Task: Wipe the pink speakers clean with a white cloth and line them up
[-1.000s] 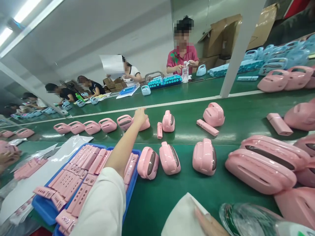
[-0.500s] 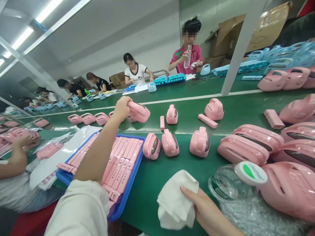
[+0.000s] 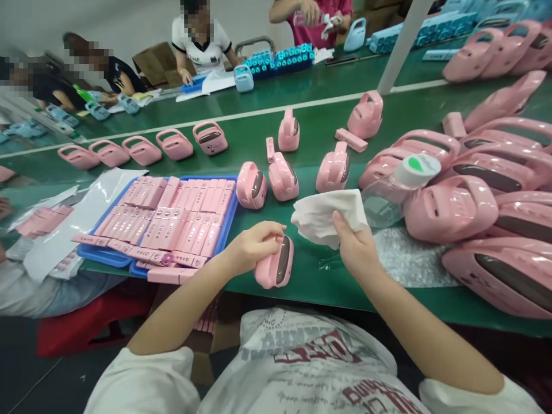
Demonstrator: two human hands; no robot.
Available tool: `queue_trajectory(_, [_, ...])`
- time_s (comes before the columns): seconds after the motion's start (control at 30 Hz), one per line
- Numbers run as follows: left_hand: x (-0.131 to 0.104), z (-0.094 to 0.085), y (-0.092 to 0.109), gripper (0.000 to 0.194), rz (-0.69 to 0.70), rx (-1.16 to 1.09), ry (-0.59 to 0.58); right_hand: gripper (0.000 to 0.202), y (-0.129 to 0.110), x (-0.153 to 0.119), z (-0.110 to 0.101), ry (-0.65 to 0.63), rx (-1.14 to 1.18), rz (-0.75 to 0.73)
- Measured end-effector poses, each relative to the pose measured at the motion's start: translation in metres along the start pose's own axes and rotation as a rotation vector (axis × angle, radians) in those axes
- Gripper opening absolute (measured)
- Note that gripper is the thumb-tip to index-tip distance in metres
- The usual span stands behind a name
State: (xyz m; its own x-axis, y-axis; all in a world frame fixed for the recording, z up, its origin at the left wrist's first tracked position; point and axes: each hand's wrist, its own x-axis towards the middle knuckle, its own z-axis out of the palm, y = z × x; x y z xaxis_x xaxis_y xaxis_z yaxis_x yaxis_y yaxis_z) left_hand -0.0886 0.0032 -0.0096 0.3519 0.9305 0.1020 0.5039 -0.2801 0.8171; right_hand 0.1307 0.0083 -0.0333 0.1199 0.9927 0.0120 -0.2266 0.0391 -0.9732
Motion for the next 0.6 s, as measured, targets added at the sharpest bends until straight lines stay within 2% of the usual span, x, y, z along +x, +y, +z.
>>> queue_trajectory(0.03, [-0.002,0.002,-0.002,0.018,0.035,0.015,0.009,0.049,0.003,-0.001,-0.001,0.026,-0.030,-0.025])
queue_trajectory(0.1, [-0.007,0.001,-0.004,0.024,0.189,0.104,0.039,0.050,0.013,-0.006,0.000,0.055,-0.052,-0.043])
queue_trajectory(0.17, [-0.017,-0.003,-0.006,0.034,0.340,0.213,0.112,0.049,0.025,-0.013,0.002,0.067,-0.022,-0.017])
queue_trajectory(0.2, [-0.026,-0.002,-0.008,0.038,0.364,0.227,0.176,0.048,0.032,-0.017,0.003,0.080,0.004,0.006])
queue_trajectory(0.27, [-0.048,0.009,-0.013,0.039,0.312,0.119,0.364,0.046,0.044,-0.026,0.006,0.122,0.058,0.060])
queue_trajectory(0.33, [-0.071,0.032,-0.020,0.038,0.225,-0.058,0.530,0.045,0.053,-0.035,0.008,0.129,0.110,0.122])
queue_trajectory(0.4, [-0.089,0.062,-0.026,0.055,0.165,-0.050,0.569,0.046,0.058,-0.040,0.012,0.081,0.125,0.177])
queue_trajectory(0.47, [-0.095,0.087,-0.030,0.083,0.131,0.109,0.589,0.049,0.058,-0.041,0.017,0.017,0.085,0.208])
queue_trajectory(0.53, [-0.091,0.101,-0.030,0.103,0.132,0.248,0.625,0.054,0.054,-0.038,0.023,-0.056,0.015,0.195])
queue_trajectory(0.6, [-0.080,0.102,-0.030,0.105,0.135,0.289,0.660,0.057,0.050,-0.034,0.030,-0.138,-0.053,0.147])
